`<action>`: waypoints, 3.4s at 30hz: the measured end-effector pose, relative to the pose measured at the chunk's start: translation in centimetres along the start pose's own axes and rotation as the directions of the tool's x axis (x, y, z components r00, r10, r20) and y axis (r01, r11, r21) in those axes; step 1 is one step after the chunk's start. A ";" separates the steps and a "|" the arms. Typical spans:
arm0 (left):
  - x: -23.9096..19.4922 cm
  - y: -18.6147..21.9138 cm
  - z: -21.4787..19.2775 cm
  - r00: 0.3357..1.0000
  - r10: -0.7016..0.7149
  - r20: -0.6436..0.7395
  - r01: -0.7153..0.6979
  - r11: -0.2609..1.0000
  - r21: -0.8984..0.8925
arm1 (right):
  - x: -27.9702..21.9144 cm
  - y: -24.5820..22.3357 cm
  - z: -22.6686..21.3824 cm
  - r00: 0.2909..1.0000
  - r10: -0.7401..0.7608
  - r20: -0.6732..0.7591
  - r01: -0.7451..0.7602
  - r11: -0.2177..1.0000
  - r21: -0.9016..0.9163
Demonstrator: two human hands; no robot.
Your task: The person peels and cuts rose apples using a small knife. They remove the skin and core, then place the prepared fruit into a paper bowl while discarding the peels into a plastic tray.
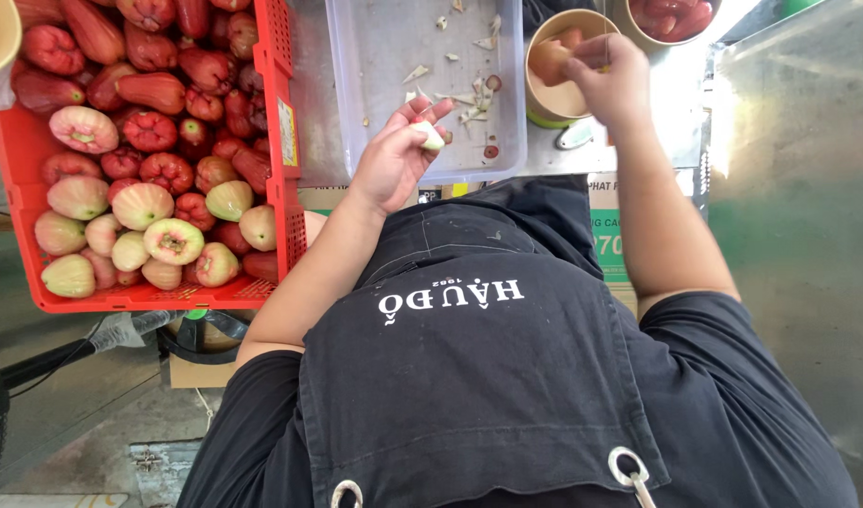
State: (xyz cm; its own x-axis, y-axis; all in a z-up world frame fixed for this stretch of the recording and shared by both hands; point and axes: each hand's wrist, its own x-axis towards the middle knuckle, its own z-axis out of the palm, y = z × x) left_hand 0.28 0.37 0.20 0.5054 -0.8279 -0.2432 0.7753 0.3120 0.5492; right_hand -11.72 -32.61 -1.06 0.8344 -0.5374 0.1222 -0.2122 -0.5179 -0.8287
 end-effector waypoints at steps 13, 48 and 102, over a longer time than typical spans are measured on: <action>-0.5 -0.2 0.7 0.998 0.067 0.021 -0.070 0.968 0.241 | 1.1 2.7 1.7 0.999 -0.024 0.035 0.038 0.883 -0.468; 0.5 -0.3 -0.7 0.978 0.164 -0.129 -0.105 0.921 0.374 | -6.2 -12.1 6.4 0.882 -0.456 0.122 0.443 0.889 0.121; -23.3 19.5 -15.1 0.555 0.766 -0.325 0.729 -0.259 0.633 | -6.3 -11.0 2.5 0.919 -0.002 0.394 0.048 0.993 -0.105</action>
State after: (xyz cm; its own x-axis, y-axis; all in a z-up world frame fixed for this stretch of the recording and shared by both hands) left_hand 9.39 32.81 4.50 0.9973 -0.0687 0.0255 -0.0722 -0.9799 0.1862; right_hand -13.40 -21.86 5.96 0.9678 -0.2305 -0.1008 -0.2244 -0.6098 -0.7601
